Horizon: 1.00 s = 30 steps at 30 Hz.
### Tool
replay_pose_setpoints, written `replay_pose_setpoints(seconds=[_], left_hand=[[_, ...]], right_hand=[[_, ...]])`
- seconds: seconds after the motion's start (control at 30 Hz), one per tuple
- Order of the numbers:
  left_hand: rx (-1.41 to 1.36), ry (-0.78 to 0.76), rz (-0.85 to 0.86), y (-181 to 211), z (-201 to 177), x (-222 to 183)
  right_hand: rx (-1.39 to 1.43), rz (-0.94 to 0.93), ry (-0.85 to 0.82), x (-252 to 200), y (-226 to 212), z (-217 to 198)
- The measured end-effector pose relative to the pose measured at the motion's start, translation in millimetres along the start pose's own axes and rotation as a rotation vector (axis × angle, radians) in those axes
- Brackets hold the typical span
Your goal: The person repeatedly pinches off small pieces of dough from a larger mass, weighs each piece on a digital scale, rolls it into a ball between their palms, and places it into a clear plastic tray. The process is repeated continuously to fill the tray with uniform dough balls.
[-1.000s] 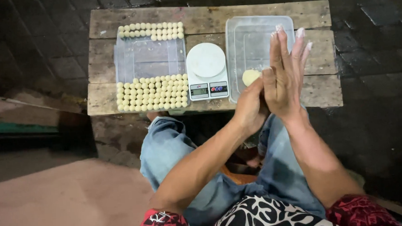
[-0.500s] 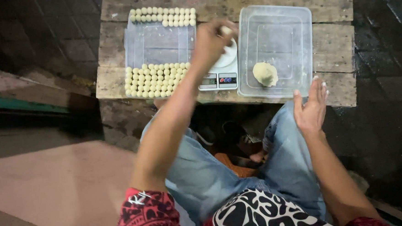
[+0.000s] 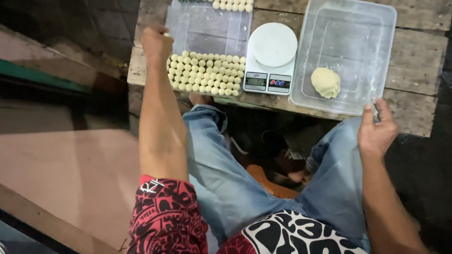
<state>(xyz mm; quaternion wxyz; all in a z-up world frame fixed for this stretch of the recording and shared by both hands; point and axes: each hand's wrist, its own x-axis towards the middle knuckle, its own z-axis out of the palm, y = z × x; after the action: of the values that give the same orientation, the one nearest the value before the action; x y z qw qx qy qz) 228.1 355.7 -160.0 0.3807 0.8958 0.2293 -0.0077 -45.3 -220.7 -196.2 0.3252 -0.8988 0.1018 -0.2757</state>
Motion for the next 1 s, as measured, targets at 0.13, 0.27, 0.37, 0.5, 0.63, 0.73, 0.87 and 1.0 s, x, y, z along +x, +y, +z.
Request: replay_pose_setpoints(seconds=[0.13,0.27,0.37,0.5,0.63,0.73,0.87,1.0], left_hand=[[0.107,-0.061,0.1,-27,18,15],[0.254,-0.109,-0.012,0,17,-5],[0.331,-0.1,-0.003,-5,27,2],[0.489,-0.168,0.038,1,27,-4],[0.823,-0.237,0.106,-18,41,13],[0.696,-0.223,0.04,-21,41,13],[0.632,-0.223,0.0,-13,34,4],[0.815,-0.235,0.095,-32,49,20]], right_hand=[[0.022,0.052,-0.027,2,-11,-1],[0.003,0.074,0.001,2,-7,1],[0.002,0.068,0.016,1,-9,0],[0.009,0.065,0.009,4,-23,-4],[-0.03,0.05,0.024,3,-17,-3],[0.007,0.124,-0.003,2,-12,-2],[0.009,0.096,0.007,4,-16,-2],[0.017,0.134,-0.005,4,-18,-4]])
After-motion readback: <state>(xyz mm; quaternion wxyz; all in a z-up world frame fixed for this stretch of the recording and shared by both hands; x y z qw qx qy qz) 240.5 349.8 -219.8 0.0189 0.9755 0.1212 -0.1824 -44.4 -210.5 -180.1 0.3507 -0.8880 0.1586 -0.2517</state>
